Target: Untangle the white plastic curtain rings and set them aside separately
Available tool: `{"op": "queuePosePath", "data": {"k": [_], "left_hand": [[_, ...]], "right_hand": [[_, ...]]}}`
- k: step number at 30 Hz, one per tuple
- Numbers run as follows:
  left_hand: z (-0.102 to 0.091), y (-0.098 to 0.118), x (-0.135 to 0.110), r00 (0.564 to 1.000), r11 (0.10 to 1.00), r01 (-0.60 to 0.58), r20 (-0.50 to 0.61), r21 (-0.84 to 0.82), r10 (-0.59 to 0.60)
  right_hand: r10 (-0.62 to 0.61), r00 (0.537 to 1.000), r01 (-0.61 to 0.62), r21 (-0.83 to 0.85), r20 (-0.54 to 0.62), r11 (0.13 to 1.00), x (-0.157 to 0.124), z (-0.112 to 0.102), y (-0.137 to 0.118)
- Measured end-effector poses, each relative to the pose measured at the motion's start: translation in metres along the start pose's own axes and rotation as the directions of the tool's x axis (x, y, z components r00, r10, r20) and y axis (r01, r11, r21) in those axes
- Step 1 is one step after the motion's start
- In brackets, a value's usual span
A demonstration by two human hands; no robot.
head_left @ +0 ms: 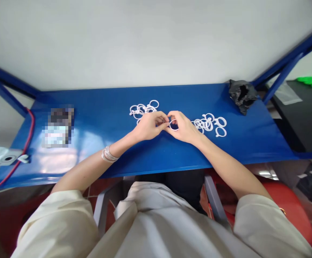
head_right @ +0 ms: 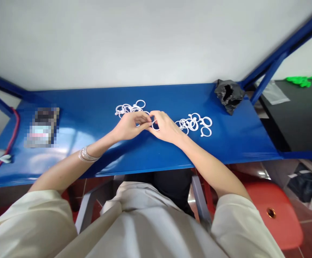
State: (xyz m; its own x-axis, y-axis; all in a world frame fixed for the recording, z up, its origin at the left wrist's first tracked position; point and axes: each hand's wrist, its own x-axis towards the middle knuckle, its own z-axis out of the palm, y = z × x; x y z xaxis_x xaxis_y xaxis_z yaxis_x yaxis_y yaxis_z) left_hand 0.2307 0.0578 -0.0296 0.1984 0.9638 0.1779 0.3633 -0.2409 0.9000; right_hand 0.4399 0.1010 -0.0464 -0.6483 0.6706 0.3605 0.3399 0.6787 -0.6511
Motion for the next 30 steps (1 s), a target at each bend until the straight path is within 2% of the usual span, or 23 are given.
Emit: {"op": "queuePosePath", "data": {"k": [4, 7, 9, 11, 14, 16, 19, 21, 23, 26, 30], "left_hand": [[-0.002, 0.0, -0.002, 0.999, 0.998, -0.036, -0.019, 0.058, 0.037], [-0.014, 0.001, -0.006, 0.993, 0.973, -0.091, -0.052, 0.211, 0.104], [-0.029, -0.001, -0.009, 0.985, 0.93, -0.092, -0.102, 0.356, 0.137], [-0.045, -0.008, -0.011, 0.975, 0.872, -0.05, -0.164, 0.487, 0.148], [-0.063, -0.018, -0.01, 0.969, 0.803, 0.033, -0.217, 0.596, 0.121], [-0.067, -0.021, -0.009, 0.963, 0.757, 0.077, -0.245, 0.649, 0.112], [-0.064, -0.02, -0.009, 0.956, 0.748, 0.105, -0.273, 0.655, 0.104], [-0.059, -0.019, -0.009, 0.957, 0.762, 0.089, -0.267, 0.641, 0.112], [-0.053, -0.019, -0.009, 0.96, 0.76, 0.06, -0.245, 0.647, 0.133], [-0.042, -0.019, -0.009, 0.964, 0.767, 0.0, -0.205, 0.642, 0.171], [-0.023, -0.011, -0.01, 0.947, 0.838, -0.084, -0.219, 0.539, 0.235]], "right_hand": [[0.012, 0.996, -0.013, 0.015, 0.085, 1.0, 0.003, -0.002, -0.005], [0.008, 0.996, -0.007, -0.022, 0.086, 1.0, 0.007, -0.019, -0.004], [0.044, 0.999, -0.042, -0.071, 0.023, 0.997, 0.008, -0.043, 0.006], [0.137, 0.99, -0.138, -0.126, -0.013, 0.982, 0.003, -0.077, 0.023], [0.314, 0.94, -0.281, -0.221, 0.132, 0.934, -0.009, -0.125, 0.05], [0.384, 0.895, -0.327, -0.25, 0.228, 0.911, -0.017, -0.144, 0.062], [0.453, 0.828, -0.375, -0.275, 0.331, 0.885, -0.018, -0.148, 0.066], [0.475, 0.817, -0.398, -0.277, 0.326, 0.875, -0.016, -0.143, 0.065], [0.468, 0.845, -0.405, -0.26, 0.26, 0.877, -0.014, -0.139, 0.065], [0.418, 0.906, -0.394, -0.234, 0.064, 0.889, -0.013, -0.138, 0.068], [0.344, 0.931, -0.353, -0.056, -0.125, 0.934, -0.007, -0.123, 0.06]]}}
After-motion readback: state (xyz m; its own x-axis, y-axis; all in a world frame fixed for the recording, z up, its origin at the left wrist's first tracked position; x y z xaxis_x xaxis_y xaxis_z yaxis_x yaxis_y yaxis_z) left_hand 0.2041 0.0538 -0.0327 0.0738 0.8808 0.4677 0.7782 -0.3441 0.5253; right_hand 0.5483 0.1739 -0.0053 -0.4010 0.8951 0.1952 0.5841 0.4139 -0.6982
